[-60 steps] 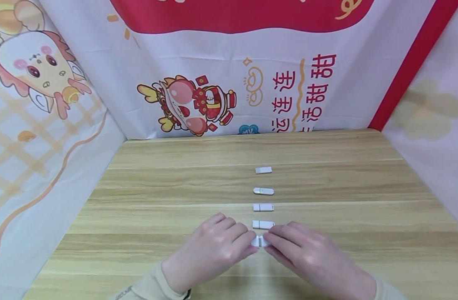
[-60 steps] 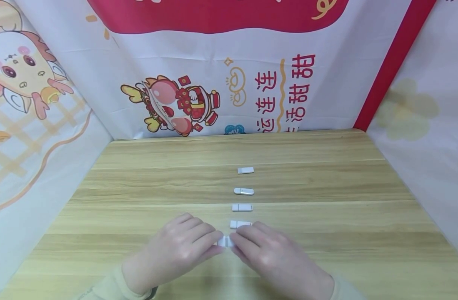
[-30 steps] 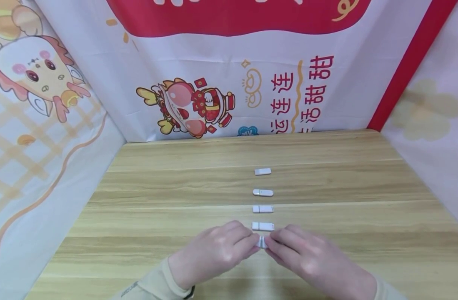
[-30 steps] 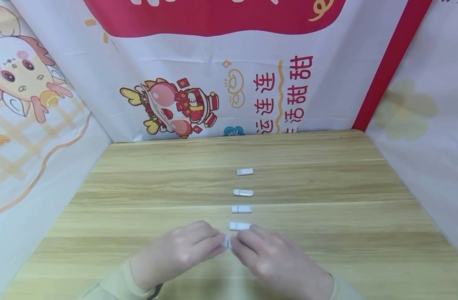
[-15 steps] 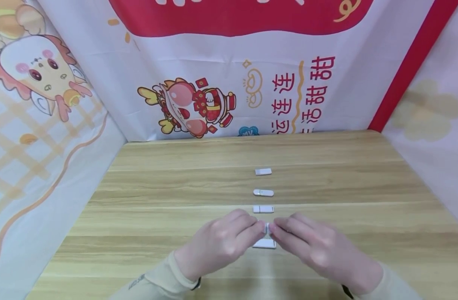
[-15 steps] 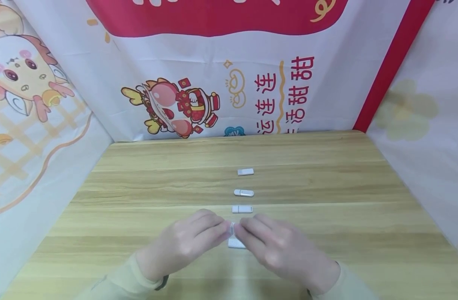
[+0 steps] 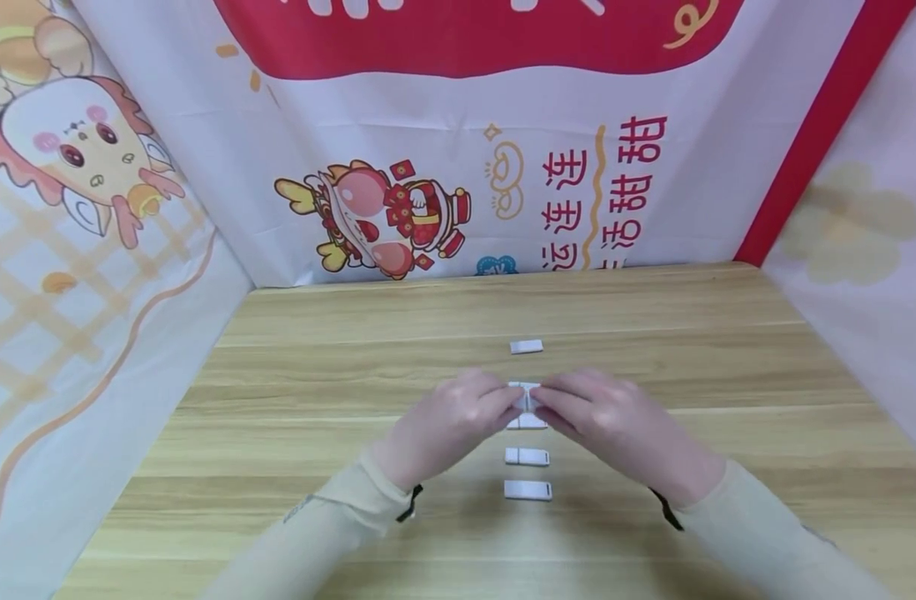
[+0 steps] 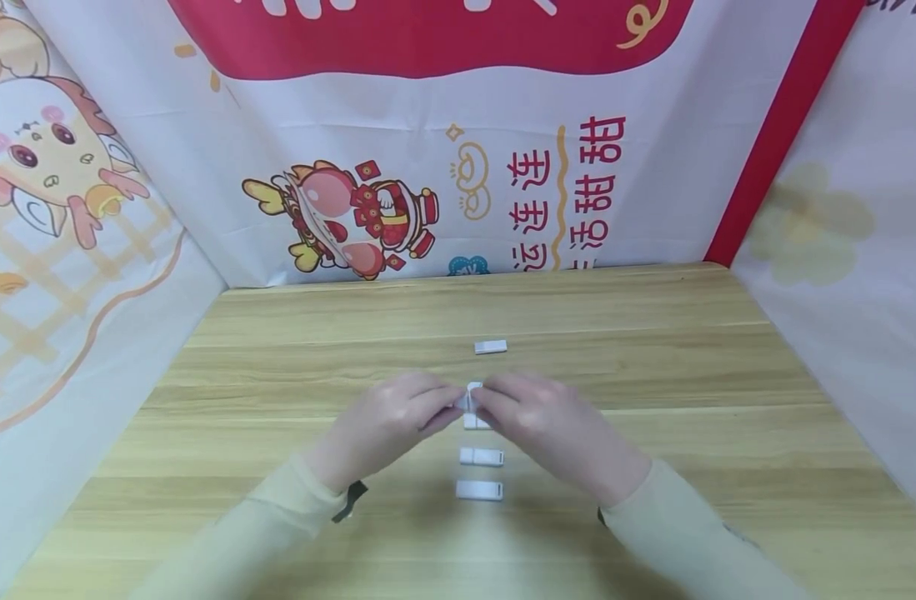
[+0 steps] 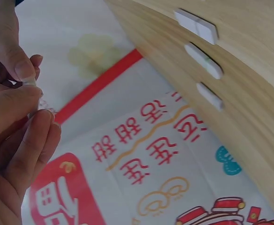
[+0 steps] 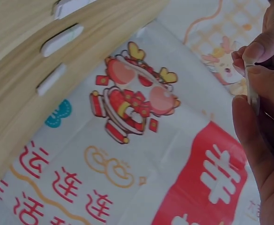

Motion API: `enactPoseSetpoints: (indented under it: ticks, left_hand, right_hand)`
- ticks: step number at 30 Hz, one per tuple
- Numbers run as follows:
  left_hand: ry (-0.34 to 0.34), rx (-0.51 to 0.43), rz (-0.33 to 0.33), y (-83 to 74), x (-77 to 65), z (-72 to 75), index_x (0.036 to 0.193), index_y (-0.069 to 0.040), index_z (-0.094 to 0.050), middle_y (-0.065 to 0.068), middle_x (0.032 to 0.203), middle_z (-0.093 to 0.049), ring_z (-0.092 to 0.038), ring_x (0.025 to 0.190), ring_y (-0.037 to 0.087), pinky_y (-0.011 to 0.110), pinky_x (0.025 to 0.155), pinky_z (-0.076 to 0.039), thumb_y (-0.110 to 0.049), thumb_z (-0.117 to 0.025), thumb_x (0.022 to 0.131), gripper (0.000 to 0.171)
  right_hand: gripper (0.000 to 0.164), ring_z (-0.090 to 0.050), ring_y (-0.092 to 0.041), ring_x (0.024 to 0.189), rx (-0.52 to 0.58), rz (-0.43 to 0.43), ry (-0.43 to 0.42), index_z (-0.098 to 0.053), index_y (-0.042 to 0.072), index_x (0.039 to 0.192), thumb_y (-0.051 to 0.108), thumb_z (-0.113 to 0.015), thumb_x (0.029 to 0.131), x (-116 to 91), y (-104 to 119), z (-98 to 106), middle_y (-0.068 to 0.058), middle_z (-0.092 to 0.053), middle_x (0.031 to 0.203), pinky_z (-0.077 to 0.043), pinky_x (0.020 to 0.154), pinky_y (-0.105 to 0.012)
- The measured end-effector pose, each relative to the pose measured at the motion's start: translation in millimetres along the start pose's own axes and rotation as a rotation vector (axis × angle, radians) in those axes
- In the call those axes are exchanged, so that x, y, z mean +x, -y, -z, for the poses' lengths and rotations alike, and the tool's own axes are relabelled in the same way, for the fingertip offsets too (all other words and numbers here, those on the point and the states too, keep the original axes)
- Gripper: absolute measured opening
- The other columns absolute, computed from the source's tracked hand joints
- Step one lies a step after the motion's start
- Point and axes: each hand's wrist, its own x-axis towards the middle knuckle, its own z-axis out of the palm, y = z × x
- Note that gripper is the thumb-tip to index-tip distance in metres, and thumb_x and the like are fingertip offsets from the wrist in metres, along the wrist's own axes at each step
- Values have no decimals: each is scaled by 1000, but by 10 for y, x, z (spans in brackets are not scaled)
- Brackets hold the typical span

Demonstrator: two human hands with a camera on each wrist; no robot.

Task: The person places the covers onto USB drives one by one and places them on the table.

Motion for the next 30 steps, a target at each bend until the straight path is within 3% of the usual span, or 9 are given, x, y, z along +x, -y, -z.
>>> enactPoseSetpoints:
  ticks: [4,7,15,22,25,30]
  left_hand:
    - [49,-1,36,180,46,-155,102,0,-74,7,92,-74,-69,82,15,22,76,-56,-11,-79,86,20]
    - [81,-17,63,285,81,-241,103,-1,-74,7,92,-74,-69,82,16,24,75,-57,-10,-78,86,19]
    - [137,-74,118,518,173,-431,102,-2,-74,5,88,-72,-67,79,15,25,73,-56,-7,-75,88,15]
    - [250,-162,225,645,249,-540,105,-2,-73,6,92,-72,-67,83,14,23,76,-55,-7,-74,89,16]
    - [313,-206,291,713,285,-624,106,-4,-74,5,94,-73,-68,84,12,20,77,-54,-7,-74,89,17]
    - [431,-276,410,862,339,-820,104,-9,-76,2,96,-74,-68,85,10,18,78,-53,-10,-73,90,14]
  right_hand:
    - [20,-70,-19,80,39,-35,58,-74,-1,99,15,-76,88,16,-211,-145,-8,-70,91,-59,70,-29]
    - [28,-69,-18,78,45,-52,92,-74,-1,98,5,-87,73,28,-337,-228,-7,-70,89,-58,69,-27]
    - [23,-68,-16,74,50,-82,130,-74,0,93,6,-86,75,45,-584,-386,-6,-69,85,-58,67,-26]
    - [19,-66,-14,72,71,-116,160,-74,0,92,4,-85,77,1,-771,-523,-5,-67,84,-57,65,-23]
    - [18,-64,-11,72,104,-187,226,-74,2,93,4,-84,78,-6,-832,-562,-3,-65,85,-56,66,-21]
    - [15,-60,-9,74,183,-377,397,-77,7,98,9,-81,83,-2,-947,-654,0,-63,87,-55,69,-21]
